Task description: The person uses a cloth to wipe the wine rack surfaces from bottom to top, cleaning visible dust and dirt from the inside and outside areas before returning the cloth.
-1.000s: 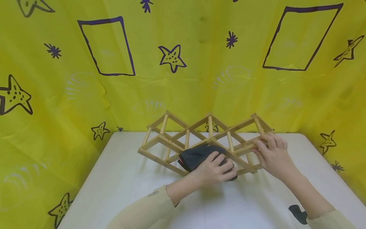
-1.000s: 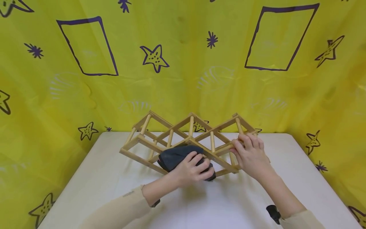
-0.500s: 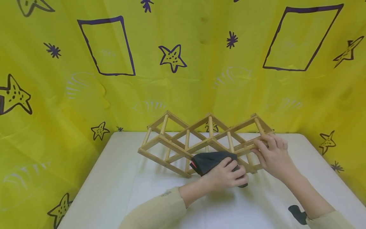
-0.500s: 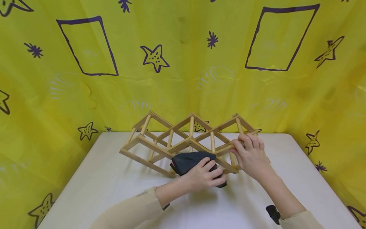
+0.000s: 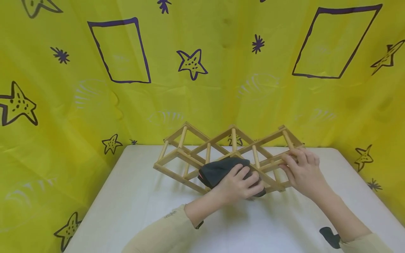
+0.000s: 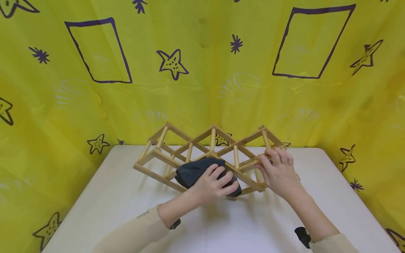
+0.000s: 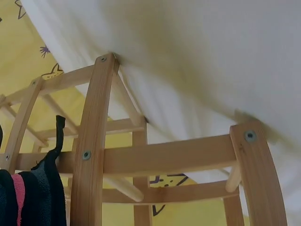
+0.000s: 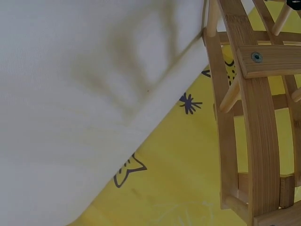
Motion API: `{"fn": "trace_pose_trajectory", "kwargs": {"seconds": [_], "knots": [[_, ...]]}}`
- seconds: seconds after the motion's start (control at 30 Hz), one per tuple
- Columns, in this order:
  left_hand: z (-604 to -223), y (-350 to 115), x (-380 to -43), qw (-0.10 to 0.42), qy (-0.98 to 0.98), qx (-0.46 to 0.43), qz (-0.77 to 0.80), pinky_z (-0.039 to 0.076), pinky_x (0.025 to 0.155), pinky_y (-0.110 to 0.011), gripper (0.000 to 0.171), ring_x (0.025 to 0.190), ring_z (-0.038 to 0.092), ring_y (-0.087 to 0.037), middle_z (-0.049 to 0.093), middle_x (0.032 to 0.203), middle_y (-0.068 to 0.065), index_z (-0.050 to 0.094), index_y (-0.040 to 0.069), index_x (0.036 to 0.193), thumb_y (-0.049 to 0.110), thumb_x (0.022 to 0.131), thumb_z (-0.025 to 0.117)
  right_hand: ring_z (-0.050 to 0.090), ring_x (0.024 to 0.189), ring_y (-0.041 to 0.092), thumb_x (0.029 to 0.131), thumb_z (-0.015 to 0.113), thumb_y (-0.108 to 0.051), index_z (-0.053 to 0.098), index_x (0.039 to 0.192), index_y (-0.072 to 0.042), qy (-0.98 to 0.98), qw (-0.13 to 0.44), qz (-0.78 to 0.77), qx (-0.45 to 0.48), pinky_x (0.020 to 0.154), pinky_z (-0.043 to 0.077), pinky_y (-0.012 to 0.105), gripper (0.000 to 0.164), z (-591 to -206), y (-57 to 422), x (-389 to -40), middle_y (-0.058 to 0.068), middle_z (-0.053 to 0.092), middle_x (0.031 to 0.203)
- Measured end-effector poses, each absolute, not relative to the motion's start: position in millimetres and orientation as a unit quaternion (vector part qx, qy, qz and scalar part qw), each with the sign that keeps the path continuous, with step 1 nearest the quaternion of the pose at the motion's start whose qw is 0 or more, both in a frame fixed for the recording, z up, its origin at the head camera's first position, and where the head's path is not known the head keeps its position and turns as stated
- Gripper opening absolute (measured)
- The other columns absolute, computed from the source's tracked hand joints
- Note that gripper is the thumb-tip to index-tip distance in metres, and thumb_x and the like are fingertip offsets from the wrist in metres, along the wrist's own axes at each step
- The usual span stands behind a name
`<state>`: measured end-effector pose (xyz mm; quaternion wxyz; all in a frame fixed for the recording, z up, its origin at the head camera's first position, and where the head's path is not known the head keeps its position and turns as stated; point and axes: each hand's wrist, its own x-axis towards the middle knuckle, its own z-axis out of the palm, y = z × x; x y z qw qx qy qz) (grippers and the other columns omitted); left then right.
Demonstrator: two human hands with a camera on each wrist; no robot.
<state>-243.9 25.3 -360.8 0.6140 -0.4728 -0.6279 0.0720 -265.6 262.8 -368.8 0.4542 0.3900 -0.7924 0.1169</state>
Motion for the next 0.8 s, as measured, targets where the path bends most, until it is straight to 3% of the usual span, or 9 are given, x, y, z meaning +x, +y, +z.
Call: {"fn": "trace_pose_trajectory", "kwargs": {"seconds": [0.23, 0.53, 0.8], "knots": [[-372, 41, -244, 0.626, -0.611, -0.480, 0.065, 0.041, 0.063, -0.021, 0.021, 0.067, 0.045, -0.008, 0.047, 0.078, 0.008, 0.053, 0.026, 0.078, 0.012, 0.091, 0.045, 0.031, 0.091, 0.041, 0.098, 0.032, -0.036, 0.054, 0.091, 0.002, -0.796, 0.450, 0.119, 0.387, 0.064, 0.019, 0.048, 0.044, -370, 262, -265, 0.022, 0.039, 0.099], [-389, 52, -234, 0.518, -0.686, -0.501, 0.102, 0.042, 0.071, -0.023, 0.029, 0.079, 0.049, -0.009, 0.050, 0.091, 0.010, 0.054, 0.029, 0.089, 0.014, 0.098, 0.031, 0.031, 0.092, 0.041, 0.098, 0.033, -0.035, 0.053, 0.092, 0.002, -0.795, 0.452, 0.121, 0.387, 0.065, 0.020, 0.049, 0.043, -370, 261, -266, 0.023, 0.039, 0.099], [-372, 35, -233, 0.544, -0.676, -0.486, 0.105, 0.041, 0.072, -0.023, 0.028, 0.078, 0.048, -0.009, 0.051, 0.089, 0.009, 0.057, 0.028, 0.088, 0.013, 0.097, 0.035, 0.031, 0.091, 0.041, 0.098, 0.033, -0.035, 0.053, 0.091, 0.001, -0.792, 0.457, 0.116, 0.388, 0.065, 0.019, 0.049, 0.042, -369, 263, -266, 0.021, 0.038, 0.100]]}}
